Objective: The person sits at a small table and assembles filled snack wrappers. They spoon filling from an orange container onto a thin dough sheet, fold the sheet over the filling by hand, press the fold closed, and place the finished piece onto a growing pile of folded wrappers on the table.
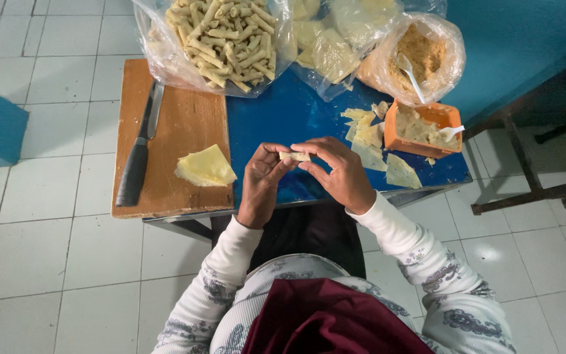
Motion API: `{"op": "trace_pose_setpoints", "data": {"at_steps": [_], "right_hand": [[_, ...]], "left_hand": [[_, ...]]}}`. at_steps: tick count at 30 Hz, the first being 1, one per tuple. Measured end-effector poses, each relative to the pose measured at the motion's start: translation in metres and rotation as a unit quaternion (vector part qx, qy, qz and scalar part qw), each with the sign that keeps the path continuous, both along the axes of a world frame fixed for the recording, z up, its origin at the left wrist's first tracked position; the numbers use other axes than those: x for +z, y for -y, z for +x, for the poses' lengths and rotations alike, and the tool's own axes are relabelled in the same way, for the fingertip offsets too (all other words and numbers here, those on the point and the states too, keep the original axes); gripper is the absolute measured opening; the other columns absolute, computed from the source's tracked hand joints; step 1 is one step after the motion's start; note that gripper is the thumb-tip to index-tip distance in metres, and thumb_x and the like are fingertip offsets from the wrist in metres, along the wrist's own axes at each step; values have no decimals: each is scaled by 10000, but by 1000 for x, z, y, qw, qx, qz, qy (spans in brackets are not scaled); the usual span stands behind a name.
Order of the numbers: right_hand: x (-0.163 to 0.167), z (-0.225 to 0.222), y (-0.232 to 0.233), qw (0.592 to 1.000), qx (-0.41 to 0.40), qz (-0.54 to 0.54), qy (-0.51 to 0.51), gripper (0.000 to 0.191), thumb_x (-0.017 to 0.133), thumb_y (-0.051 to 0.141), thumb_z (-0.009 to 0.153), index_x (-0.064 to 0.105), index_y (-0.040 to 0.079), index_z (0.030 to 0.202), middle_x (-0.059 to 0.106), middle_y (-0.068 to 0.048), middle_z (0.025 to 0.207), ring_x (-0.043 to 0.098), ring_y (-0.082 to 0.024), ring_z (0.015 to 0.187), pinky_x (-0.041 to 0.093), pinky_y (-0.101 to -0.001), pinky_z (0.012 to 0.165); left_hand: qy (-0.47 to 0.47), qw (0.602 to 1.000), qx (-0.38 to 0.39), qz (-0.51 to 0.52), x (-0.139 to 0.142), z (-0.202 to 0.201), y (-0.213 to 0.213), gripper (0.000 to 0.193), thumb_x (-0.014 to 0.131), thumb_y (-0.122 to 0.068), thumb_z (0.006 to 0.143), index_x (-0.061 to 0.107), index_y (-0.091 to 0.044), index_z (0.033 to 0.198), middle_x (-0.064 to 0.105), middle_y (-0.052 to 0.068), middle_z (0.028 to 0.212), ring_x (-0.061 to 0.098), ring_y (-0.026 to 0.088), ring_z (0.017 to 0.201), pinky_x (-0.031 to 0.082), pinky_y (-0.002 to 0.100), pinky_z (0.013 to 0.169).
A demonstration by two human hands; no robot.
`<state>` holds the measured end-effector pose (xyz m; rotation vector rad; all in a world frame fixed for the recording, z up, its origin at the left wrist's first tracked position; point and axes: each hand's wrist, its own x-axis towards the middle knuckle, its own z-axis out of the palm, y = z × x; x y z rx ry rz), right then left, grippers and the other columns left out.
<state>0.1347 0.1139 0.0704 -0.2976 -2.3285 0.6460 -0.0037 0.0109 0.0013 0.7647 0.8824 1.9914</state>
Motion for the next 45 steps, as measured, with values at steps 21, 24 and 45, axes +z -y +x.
{"op": "trace_pose_setpoints", "data": {"at_steps": [21,24,45], "right_hand": [[9,8,-21,996,20,-38,79,161,758,90,921,708,43,1066,751,-97,1028,732,-220,847,556,-315,733],[21,-3,-57,982,48,-40,176,102,734,115,950,730,48,1027,764,-97,922,739,-201,785,542,-320,681],[56,48,-80,986,-92,5,141,140,687,31,942,715,14,1078,742,-126,955,697,-219,722,529,-348,659]], "left_hand": [[-87,992,70,-51,1,5,6,335,670,-65,1007,485,-11,1281,610,120,1203,625,168,1091,507,296,907],[-215,953,183,-112,-2,7,4,399,682,-68,969,474,15,1299,579,158,1262,641,205,1141,583,344,956],[-304,914,236,-132,2,4,10,340,682,5,941,544,37,1250,562,172,1275,652,263,1122,613,346,900]]}}
